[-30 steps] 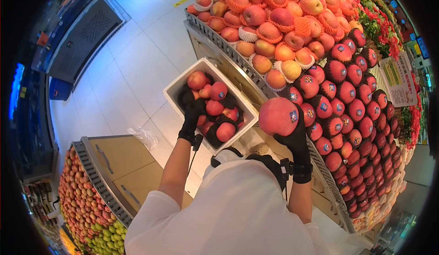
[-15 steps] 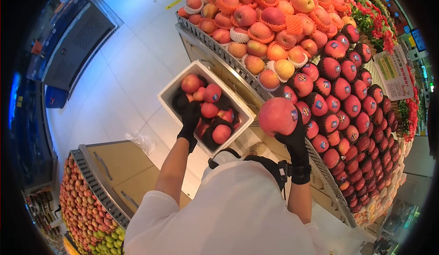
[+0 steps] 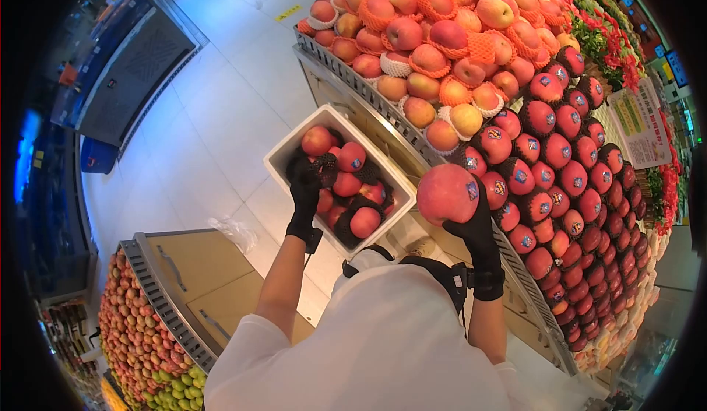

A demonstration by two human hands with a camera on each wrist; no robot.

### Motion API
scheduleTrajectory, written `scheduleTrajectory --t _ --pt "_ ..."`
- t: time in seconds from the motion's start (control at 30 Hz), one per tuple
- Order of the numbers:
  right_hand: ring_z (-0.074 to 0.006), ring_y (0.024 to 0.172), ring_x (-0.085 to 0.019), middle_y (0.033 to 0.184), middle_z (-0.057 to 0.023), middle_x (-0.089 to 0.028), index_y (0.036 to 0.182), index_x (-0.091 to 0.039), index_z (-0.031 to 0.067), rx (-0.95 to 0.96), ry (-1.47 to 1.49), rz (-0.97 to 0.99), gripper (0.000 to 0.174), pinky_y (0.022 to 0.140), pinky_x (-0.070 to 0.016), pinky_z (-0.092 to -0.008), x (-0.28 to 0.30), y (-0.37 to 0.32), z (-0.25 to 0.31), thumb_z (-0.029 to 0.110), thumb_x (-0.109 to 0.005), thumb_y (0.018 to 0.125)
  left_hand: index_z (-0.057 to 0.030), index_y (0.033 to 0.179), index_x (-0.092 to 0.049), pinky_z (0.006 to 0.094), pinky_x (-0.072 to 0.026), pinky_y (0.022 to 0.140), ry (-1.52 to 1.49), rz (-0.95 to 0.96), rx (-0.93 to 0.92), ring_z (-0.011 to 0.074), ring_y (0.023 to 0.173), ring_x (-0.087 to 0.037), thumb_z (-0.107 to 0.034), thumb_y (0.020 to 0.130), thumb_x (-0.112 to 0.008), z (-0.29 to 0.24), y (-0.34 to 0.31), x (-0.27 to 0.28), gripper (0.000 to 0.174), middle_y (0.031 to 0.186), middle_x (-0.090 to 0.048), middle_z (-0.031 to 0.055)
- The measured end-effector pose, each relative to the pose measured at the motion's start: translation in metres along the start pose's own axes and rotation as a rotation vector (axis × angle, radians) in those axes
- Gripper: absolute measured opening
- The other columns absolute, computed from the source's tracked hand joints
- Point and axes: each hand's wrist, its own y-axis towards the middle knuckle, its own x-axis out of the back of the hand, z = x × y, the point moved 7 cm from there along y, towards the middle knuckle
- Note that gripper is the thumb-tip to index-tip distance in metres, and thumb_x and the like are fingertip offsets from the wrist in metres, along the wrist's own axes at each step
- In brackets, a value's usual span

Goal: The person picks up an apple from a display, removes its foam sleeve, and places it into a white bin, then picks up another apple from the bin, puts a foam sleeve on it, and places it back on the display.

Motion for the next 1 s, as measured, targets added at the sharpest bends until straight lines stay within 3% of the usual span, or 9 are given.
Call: scheduleTrajectory --t 0.1,0.2,0.3,0.4,0.6,0.7,0.8,0.9,1.0 --pt "-0.0251 0.126 -0.048 0.135 -0.0122 -0.048 0.141 -0.034 0.0069 0.008 -0.001 0.001 0.101 0.106 -0.0415 -0.0407 0.000 0.000 0.001 0.010 -0.086 0.055 -0.0009 0.125 -0.061 0.0356 -0.0496 0.096 0.150 -0.101 -0.189 0.0243 0.110 -0.060 -0.004 0.082 -0.061 0.033 0.003 0.002 0.042 0.116 -0.065 0.0126" --pt "-0.0249 0.126 -0.049 0.135 -0.0122 -0.048 0.141 -0.035 0.0069 0.015 0.022 0.000 0.100 0.106 -0.0418 -0.0408 0.000 0.000 0.000 0.010 -0.086 0.056 -0.0017 0.128 -0.060 0.0335 -0.0507 0.095 -0.080 0.345 0.083 0.0216 0.111 -0.060 0.002 0.082 -0.058 0.082 0.001 -0.021 0.046 0.121 -0.064 0.0104" --pt "-0.0248 0.126 -0.049 0.135 -0.0121 -0.048 0.141 -0.035 0.0070 0.006 0.033 0.001 0.100 0.106 -0.0418 -0.0409 0.001 -0.001 -0.004 0.011 -0.087 0.055 -0.0025 0.127 -0.062 0.0302 -0.0537 0.090 -0.371 0.413 0.359 0.0216 0.106 -0.062 0.004 0.085 -0.055 0.016 -0.011 -0.041 0.043 0.120 -0.063 0.0103" --pt "-0.0248 0.126 -0.049 0.134 -0.0119 -0.048 0.140 -0.035 0.0071 -0.003 0.022 -0.001 0.100 0.106 -0.0418 -0.0409 0.003 -0.003 -0.002 0.011 -0.087 0.055 -0.0028 0.126 -0.063 0.0268 -0.0536 0.087 -0.325 0.342 0.162 0.0157 0.104 -0.063 0.000 0.090 -0.055 -0.003 -0.008 -0.049 0.037 0.120 -0.065 0.0085" --pt "-0.0249 0.127 -0.049 0.134 -0.0119 -0.048 0.140 -0.035 0.0069 0.006 0.016 -0.007 0.100 0.106 -0.0419 -0.0410 0.004 -0.003 -0.006 0.010 -0.087 0.055 -0.0032 0.127 -0.062 0.0274 -0.0537 0.089 -0.287 0.453 0.120 0.0149 0.103 -0.064 -0.007 0.094 -0.058 -0.015 0.002 -0.062 0.033 0.119 -0.066 0.0086" --pt "-0.0249 0.127 -0.048 0.135 -0.0121 -0.048 0.141 -0.034 0.0069 -0.019 0.025 -0.018 0.101 0.106 -0.0417 -0.0409 0.007 -0.005 -0.007 0.011 -0.087 0.055 -0.0030 0.130 -0.059 0.0284 -0.0519 0.093 -0.346 0.390 0.261 0.0156 0.107 -0.063 -0.009 0.093 -0.061 -0.028 -0.005 -0.062 0.037 0.121 -0.065 0.0093" --pt "-0.0250 0.128 -0.048 0.136 -0.0124 -0.047 0.142 -0.033 0.0067 -0.026 0.036 -0.030 0.102 0.107 -0.0413 -0.0408 0.007 -0.008 -0.008 0.012 -0.087 0.056 -0.0022 0.133 -0.054 0.0299 -0.0505 0.096 -0.238 0.365 0.077 0.0172 0.111 -0.061 -0.010 0.092 -0.063 -0.034 -0.001 -0.063 0.042 0.125 -0.062 0.0103" --pt "-0.0252 0.128 -0.048 0.136 -0.0128 -0.047 0.142 -0.033 0.0059 -0.022 0.021 -0.022 0.103 0.107 -0.0411 -0.0409 0.009 -0.008 -0.007 0.012 -0.088 0.056 -0.0014 0.137 -0.049 0.0318 -0.0492 0.099 -0.306 0.375 0.098 0.0183 0.112 -0.060 -0.007 0.091 -0.062 -0.034 0.003 -0.064 0.048 0.126 -0.061 0.0106" --pt "-0.0253 0.128 -0.048 0.136 -0.0131 -0.047 0.142 -0.033 0.0052 -0.006 -0.020 -0.024 0.103 0.107 -0.0411 -0.0411 0.010 -0.006 -0.009 0.012 -0.088 0.056 -0.0001 0.129 -0.057 0.0318 -0.0499 0.097 -0.526 0.305 0.303 0.0182 0.107 -0.061 -0.006 0.092 -0.058 0.021 0.004 -0.057 0.038 0.118 -0.064 0.0094"
